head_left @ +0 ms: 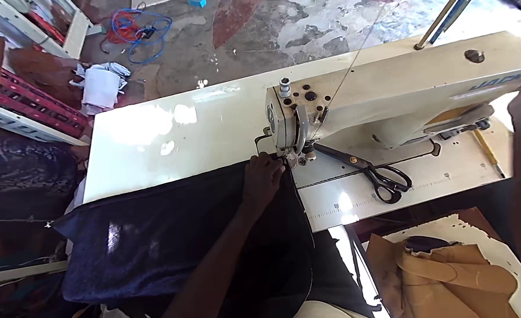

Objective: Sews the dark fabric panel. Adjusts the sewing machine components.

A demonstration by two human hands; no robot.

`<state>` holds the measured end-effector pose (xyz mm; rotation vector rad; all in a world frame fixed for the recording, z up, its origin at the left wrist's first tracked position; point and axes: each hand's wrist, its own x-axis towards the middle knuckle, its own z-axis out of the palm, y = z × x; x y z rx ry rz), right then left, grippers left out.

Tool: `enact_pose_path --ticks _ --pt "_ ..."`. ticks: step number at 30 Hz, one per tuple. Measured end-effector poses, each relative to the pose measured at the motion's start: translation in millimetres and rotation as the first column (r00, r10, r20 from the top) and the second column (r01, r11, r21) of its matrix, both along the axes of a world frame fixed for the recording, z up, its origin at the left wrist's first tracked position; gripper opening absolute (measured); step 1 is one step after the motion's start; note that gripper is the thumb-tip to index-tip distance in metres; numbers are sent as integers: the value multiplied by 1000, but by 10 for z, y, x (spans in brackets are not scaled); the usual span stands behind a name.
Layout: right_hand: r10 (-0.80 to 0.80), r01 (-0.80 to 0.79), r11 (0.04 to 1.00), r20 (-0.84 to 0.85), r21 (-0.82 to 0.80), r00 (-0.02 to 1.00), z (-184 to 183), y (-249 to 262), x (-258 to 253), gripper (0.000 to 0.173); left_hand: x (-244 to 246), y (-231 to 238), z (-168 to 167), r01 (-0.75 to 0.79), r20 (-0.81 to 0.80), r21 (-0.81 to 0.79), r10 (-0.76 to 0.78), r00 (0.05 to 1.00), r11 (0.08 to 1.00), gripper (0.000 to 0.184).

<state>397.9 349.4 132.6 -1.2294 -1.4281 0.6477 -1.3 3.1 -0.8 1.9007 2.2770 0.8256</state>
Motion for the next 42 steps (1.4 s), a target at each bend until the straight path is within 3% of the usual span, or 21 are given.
enact_pose_path --ticks 1,3,7,11,13,15,17,19,22,26,28,31,34,38,40,42 --pt "55 -47 988 -57 146 997 -237 164 139 36 -1 3 3 -3 -1 2 3 1000 1000 29" --pt "-16 39 964 -91 263 996 -498 179 147 48 -6 -10 4 -2 -4 -3 2 1000 1000 29" --pt "-122 134 981 -89 140 989 -448 -213 137 47 -5 -6 8 18 4 -4 -18 1000 1000 31" --pt "-265 326 911 -248 252 932 -543 -845 69 39 -16 -17 -9 16 13 20 -16 1000 1000 32" --pt "-140 197 957 -252 215 957 -630 -1532 -187 42 -21 -20 -9 20 7 24 -20 1000 1000 32" --pt "111 -95 991 -184 93 977 -734 -2361 -562 38 -15 -38 15 24 3 7 -24 1000 1000 33" --pt "339 -352 926 -113 -135 934 -876 -3105 -897 29 18 -85 86 19 -17 -59 -20 1000 998 37" --pt "569 -516 792 88 -327 818 -1004 -3625 -1079 24 109 -173 182 10 -14 -126 -12 1000 992 42" --pt "684 -487 700 293 -523 668 -1138 -3937 -1177 45 279 -376 205 24 18 -153 -21 1000 988 47" --pt "633 -444 769 451 -460 629 -1250 -4028 -1177 30 454 -673 143 54 52 -170 -45 998 984 50" --pt "637 -446 766 457 -462 621 -1324 -4077 -1142 32 558 -825 135 64 62 -145 -55 997 987 51" --pt "706 -478 630 195 -612 681 -1473 -4134 -1090 38 653 -986 91 93 79 -108 -85 993 990 54" --pt "690 -558 541 -47 -629 722 -1506 -4192 -1037 28 634 -1004 -28 111 89 -86 -104 991 990 54" --pt "708 -580 537 -47 -613 705 -1137 -4193 -1001 29 617 -1004 -15 104 177 -58 -92 980 993 49" --pt "702 -667 468 -215 -580 679 -926 -4177 -1031 29 623 -1015 -16 101 197 -26 -94 976 995 48" --pt "646 -777 315 -476 -545 597 -796 -4169 -1089 28 622 -1029 -2 92 270 34 -98 958 995 46"
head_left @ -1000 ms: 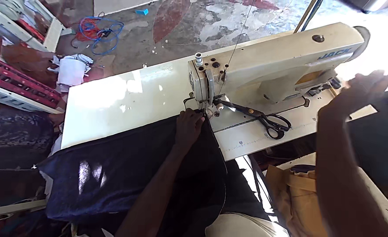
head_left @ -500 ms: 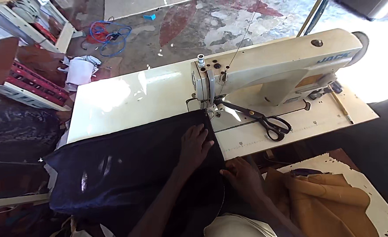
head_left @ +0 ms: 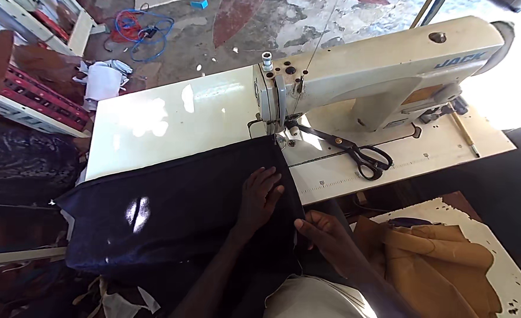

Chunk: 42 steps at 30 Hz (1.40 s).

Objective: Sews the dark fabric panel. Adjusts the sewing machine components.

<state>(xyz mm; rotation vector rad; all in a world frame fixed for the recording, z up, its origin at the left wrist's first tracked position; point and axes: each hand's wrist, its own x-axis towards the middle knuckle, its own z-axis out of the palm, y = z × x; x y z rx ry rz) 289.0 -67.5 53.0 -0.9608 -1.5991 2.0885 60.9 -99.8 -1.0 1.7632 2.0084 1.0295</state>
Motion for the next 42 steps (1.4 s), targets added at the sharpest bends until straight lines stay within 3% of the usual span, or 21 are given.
enact_pose_path --ticks 2,4,9,14,16,18,20,22,25,29,31,33,36,37,39,42 --pt "21 -36 985 -90 -169 996 -8 -29 -58 27 -4 -33 70 -46 126 53 39 991 998 43" --pt "43 -64 971 -95 -230 995 -103 -47 -75 27 15 -61 175 -126 223 63 109 969 990 38" --pt "47 -44 983 8 -179 999 -281 -85 -8 29 280 -196 421 -9 420 -184 87 903 983 58" --pt "73 -58 983 75 -176 995 -351 -67 -13 32 420 -199 395 -45 425 -257 154 892 965 53" --pt "79 -69 989 69 -132 995 -334 -59 -6 33 404 -219 438 -50 490 -275 185 852 960 48" --pt "23 -32 994 83 107 996 -317 -21 -1 30 401 -235 472 -58 528 -278 203 825 959 44" --pt "-88 29 870 96 492 991 -315 112 -48 23 409 -248 492 -60 558 -294 222 800 954 41" --pt "-146 25 616 83 787 986 -329 366 -151 20 428 -240 505 -55 620 -313 248 745 948 36" --pt "-99 -10 408 55 913 994 -419 807 -418 32 420 -222 536 -58 711 -316 277 647 947 28" --pt "27 -67 270 62 961 998 -535 1192 -732 29 381 -224 592 -64 742 -312 285 607 948 25" --pt "64 -74 247 60 966 996 -609 1271 -806 23 345 -194 600 -34 724 -327 274 633 944 26" --pt "67 -72 244 58 967 996 -654 1306 -833 22 225 -74 603 27 653 -354 227 723 935 25" --pt "54 -85 252 74 964 996 -657 1305 -822 22 -92 266 501 -49 276 -279 129 952 959 27" --pt "51 -97 239 87 966 995 -647 1293 -821 22 -218 405 446 -72 125 -224 102 987 972 32" --pt "44 -122 212 115 970 992 -631 1280 -831 21 -463 680 293 -57 -67 -111 50 997 992 36" --pt "22 -149 191 147 970 989 -635 1270 -839 23 -607 890 121 -24 -143 -67 14 990 997 40"
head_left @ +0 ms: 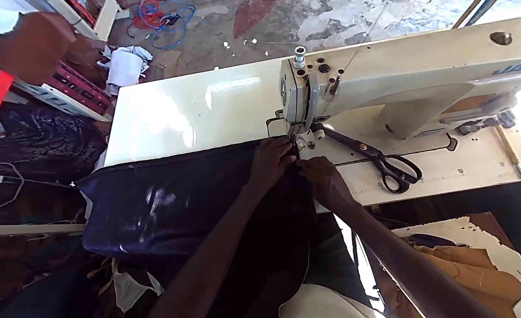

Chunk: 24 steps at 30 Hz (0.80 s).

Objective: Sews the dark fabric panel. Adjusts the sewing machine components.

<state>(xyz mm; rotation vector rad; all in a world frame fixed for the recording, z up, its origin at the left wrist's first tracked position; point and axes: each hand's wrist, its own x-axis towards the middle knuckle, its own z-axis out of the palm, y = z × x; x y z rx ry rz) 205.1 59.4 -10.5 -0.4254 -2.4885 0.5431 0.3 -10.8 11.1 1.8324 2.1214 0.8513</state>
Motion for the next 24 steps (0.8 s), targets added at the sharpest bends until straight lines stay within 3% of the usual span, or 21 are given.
enact_pose_path --ticks 24 --pt "-79 72 996 157 49 984 189 -50 -83 22 -2 22 -40 -9 -146 -83 -3 989 996 47"
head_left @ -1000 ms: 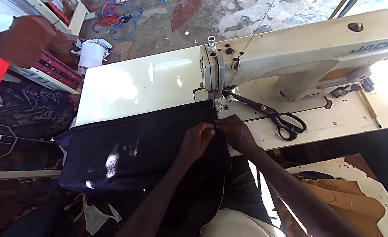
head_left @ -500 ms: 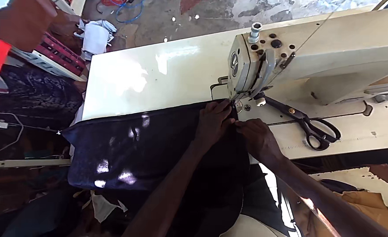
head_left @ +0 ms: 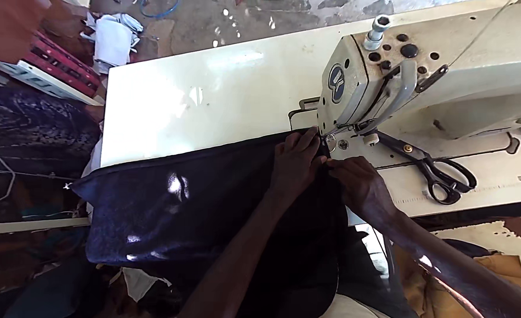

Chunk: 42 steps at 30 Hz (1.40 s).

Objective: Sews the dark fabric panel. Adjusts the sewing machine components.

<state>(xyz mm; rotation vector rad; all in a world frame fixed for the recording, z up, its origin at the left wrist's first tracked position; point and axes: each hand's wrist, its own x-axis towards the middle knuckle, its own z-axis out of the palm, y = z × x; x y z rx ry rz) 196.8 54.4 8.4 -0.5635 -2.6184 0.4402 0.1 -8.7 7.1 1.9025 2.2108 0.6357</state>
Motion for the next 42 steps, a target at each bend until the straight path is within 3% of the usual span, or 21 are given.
enact_pose_path --ticks 19,34,39,42 --pt "-70 70 997 -19 -20 997 -12 190 -132 26 -202 180 -14 44 24 15 -45 999 999 42" --pt "-95 96 995 -80 10 992 -94 279 -188 24 -196 263 6 -10 -11 8 10 1000 1000 37" --pt "-122 120 992 -109 -21 987 -119 296 -212 23 -203 288 21 -22 -14 -17 22 1000 1000 38" --pt "-123 100 984 -160 -148 979 -148 303 -145 23 -236 290 13 -5 53 24 4 999 1000 37"
